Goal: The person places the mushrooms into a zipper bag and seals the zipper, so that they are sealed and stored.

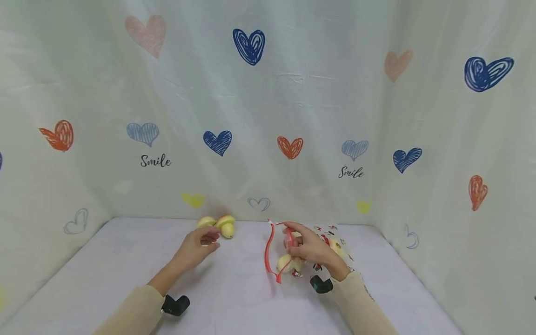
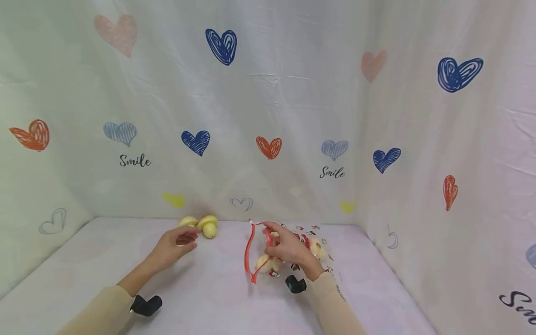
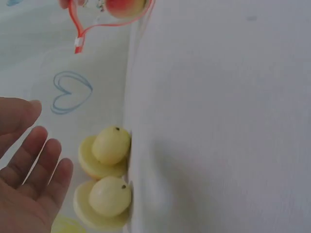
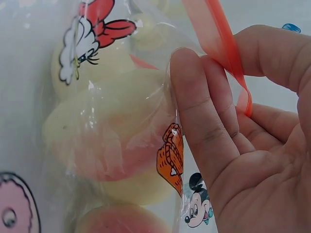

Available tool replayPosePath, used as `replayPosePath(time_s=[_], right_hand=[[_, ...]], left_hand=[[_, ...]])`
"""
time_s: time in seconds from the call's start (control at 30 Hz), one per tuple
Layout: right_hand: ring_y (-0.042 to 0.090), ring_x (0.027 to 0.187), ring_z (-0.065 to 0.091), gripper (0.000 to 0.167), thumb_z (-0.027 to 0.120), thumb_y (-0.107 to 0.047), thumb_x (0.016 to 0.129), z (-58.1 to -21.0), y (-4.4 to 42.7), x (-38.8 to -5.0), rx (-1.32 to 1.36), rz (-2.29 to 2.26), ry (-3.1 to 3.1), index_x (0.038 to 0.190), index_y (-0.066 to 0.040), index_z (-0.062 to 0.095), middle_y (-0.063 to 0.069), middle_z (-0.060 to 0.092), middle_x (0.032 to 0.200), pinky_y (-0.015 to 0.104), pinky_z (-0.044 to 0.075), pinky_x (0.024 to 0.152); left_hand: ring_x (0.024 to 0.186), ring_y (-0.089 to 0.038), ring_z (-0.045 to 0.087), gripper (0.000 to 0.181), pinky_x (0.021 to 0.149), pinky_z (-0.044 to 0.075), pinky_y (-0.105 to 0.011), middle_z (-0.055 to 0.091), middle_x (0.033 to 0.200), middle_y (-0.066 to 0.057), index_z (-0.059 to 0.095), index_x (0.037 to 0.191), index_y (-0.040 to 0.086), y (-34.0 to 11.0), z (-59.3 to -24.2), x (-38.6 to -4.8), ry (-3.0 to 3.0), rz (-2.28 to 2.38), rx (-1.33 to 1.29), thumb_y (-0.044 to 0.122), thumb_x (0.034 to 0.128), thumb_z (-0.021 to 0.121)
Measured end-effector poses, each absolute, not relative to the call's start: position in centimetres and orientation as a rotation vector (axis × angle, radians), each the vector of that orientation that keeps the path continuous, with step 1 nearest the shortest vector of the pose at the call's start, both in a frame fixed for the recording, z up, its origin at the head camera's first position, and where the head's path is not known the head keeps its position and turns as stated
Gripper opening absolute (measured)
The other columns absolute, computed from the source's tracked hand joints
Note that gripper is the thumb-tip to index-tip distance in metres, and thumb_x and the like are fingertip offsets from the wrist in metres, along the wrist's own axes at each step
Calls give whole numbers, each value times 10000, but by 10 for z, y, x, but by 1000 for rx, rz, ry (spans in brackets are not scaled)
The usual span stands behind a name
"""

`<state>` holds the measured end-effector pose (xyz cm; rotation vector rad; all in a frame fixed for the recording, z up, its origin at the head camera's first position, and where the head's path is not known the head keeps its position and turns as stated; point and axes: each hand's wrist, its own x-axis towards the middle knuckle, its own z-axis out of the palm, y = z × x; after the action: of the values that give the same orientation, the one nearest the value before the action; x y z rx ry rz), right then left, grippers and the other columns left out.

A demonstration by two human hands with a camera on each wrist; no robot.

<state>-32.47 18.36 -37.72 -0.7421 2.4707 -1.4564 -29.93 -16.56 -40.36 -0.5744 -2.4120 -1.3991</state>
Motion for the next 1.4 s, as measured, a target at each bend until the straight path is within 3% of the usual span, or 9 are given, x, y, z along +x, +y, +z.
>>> replayPosePath(time_s=[0.2, 0.53, 1.4], right_hand=[[169, 581, 458, 673, 628, 41, 859, -370, 180, -320, -747, -1443, 2477, 1451, -120, 353, 119, 501, 1275, 232, 375, 444], [165, 584, 466, 648, 619, 52, 858, -353, 179, -305, -762, -1448, 2483, 1440, -81, 366, 128, 504, 1260, 234, 379, 445], [151, 576, 448, 671, 624, 58, 852, -353, 176, -303, -739, -1471, 2430, 1449, -91, 357, 160, 502, 1213, 220, 379, 449]], left_hand=[[1045, -355, 568, 344, 880, 479, -491, 612, 1108, -145, 619, 1141, -21, -179, -401, -308, -2369, -1267, -541, -30, 808, 705], [1165, -396, 442, 400, 963, 363, -562, 528, 1197, -195, 627, 1171, 7, -187, -399, -332, -2482, -1178, -457, 47, 791, 746], [1206, -444, 307, 567, 944, 344, -594, 356, 1298, -267, 514, 1289, 16, -190, -414, -366, -2676, -1101, -268, 87, 782, 759]])
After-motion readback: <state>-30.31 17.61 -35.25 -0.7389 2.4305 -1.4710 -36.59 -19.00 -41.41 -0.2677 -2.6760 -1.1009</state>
